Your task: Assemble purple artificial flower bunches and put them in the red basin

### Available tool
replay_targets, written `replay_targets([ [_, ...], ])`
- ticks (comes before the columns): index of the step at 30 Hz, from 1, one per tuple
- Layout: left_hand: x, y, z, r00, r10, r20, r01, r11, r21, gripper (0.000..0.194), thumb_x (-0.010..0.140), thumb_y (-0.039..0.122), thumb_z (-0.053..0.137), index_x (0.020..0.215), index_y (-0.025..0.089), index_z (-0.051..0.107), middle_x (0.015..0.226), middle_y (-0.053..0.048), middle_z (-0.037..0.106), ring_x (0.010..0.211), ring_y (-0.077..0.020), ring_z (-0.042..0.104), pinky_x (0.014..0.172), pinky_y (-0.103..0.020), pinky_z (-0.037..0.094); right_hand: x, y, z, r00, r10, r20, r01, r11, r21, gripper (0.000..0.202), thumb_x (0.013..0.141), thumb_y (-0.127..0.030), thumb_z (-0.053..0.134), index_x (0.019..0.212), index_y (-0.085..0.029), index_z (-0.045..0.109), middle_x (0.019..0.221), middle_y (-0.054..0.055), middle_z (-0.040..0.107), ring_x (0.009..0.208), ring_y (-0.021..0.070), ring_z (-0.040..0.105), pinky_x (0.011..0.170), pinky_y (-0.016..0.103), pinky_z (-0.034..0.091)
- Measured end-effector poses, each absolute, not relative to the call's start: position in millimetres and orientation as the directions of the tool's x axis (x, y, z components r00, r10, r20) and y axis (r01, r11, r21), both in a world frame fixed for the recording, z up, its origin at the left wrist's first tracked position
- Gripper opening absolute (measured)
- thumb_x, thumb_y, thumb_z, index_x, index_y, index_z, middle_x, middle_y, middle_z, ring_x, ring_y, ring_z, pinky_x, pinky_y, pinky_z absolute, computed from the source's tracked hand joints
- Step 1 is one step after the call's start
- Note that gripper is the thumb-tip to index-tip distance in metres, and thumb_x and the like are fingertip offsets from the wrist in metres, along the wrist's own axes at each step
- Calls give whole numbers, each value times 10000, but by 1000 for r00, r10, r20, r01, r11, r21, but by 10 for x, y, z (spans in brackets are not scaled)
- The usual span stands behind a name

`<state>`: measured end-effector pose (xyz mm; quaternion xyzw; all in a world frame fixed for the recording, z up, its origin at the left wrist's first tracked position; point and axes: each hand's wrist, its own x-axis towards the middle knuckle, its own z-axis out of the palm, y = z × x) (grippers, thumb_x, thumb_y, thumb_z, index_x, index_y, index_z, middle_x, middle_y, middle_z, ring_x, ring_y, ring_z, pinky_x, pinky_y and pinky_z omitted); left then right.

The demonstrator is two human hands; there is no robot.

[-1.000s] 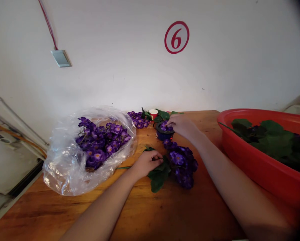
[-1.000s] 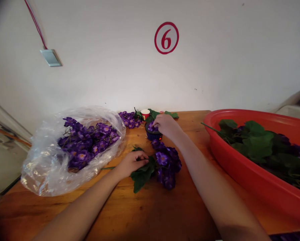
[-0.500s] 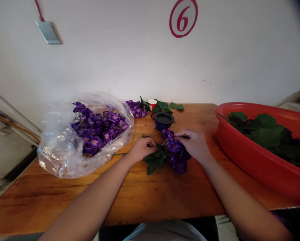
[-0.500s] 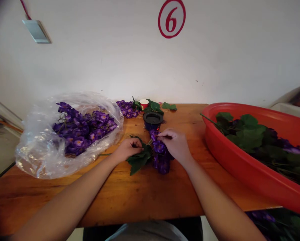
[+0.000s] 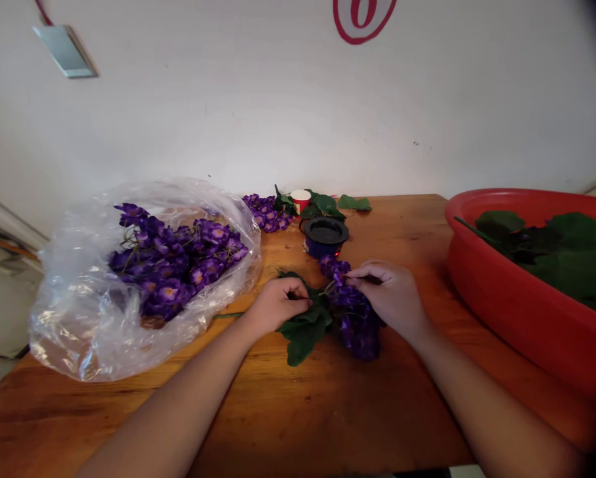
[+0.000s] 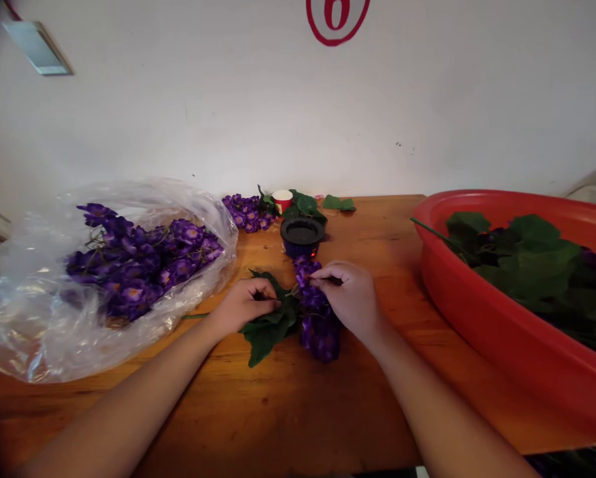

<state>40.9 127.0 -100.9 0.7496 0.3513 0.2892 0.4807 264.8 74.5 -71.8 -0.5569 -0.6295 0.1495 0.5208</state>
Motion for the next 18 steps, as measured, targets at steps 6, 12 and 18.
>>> replay_targets([
  [6,422,1261,-985,578,809,108,269,-314,911,103,746,219,661,704,139,613,636,37,544,582,-79,476,541,-193,360,2653,762,-725,154,869,470,556,317,-768,55,727,-268,693,700,-240,731,737,23,717,701,189,651,714,339,505],
  [12,410,1268,-1013,596,796,108,265,-322,909,88,759,216,646,722,143,613,655,32,563,593,-83,491,556,-199,373,2634,749,-734,146,865,480,565,326,-758,53,737,-270,695,718,-239,733,748,26,715,712,189,655,701,334,511],
  [18,404,1271,-1017,598,789,143,274,-369,888,75,763,205,646,724,146,623,676,28,579,615,-87,507,580,-203,385,2562,752,-777,93,869,487,552,362,-751,65,747,-276,695,711,-231,727,738,29,708,705,184,652,678,322,506],
])
